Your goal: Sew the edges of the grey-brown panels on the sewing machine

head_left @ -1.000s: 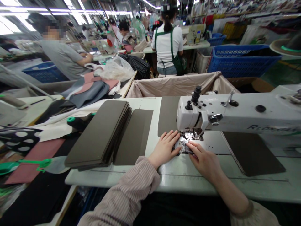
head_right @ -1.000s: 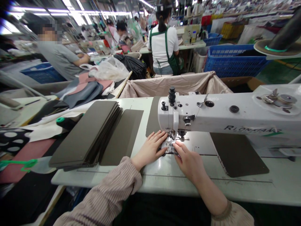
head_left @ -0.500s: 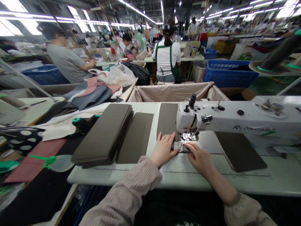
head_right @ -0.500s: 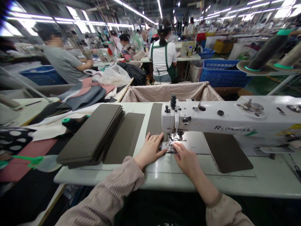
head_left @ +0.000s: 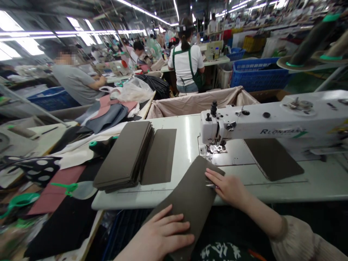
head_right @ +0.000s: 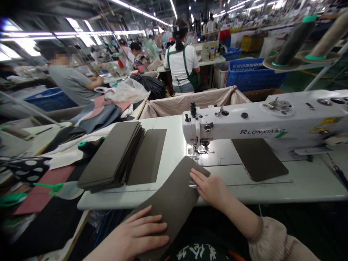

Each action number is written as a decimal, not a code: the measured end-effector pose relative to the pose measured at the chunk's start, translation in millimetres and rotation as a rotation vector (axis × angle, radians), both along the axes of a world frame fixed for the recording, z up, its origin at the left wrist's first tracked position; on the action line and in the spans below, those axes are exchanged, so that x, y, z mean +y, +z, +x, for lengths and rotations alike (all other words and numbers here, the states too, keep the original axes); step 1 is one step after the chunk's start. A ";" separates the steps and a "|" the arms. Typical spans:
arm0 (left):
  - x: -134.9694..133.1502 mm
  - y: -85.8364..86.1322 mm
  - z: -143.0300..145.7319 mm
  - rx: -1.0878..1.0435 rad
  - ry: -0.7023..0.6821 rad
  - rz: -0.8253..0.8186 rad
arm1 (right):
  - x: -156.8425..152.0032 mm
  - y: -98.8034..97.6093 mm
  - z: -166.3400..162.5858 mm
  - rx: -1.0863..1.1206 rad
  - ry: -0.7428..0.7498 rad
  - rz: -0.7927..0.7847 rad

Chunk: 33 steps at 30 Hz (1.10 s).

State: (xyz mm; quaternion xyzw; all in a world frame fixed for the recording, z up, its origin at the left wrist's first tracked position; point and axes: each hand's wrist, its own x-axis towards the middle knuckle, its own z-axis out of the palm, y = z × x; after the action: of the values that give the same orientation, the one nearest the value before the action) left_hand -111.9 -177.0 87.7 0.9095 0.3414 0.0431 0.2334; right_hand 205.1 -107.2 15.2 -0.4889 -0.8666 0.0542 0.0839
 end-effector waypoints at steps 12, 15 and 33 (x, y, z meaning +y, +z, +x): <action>52.5 -34.5 96.9 -0.010 0.065 0.037 | -64.2 -3.8 76.3 0.593 -0.497 -0.103; 44.5 -60.0 149.3 -0.127 0.072 0.100 | -81.2 -6.0 79.9 0.549 -0.608 -0.146; 44.4 -77.9 168.7 -0.421 0.154 -0.081 | -100.9 -7.8 49.4 0.305 -0.406 -0.306</action>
State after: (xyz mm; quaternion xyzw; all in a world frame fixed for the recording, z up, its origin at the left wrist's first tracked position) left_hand 56.8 -132.7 9.8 0.8417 0.3548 0.2360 0.3318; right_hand 254.6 -208.1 7.5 -0.6454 -0.7103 0.2392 0.1475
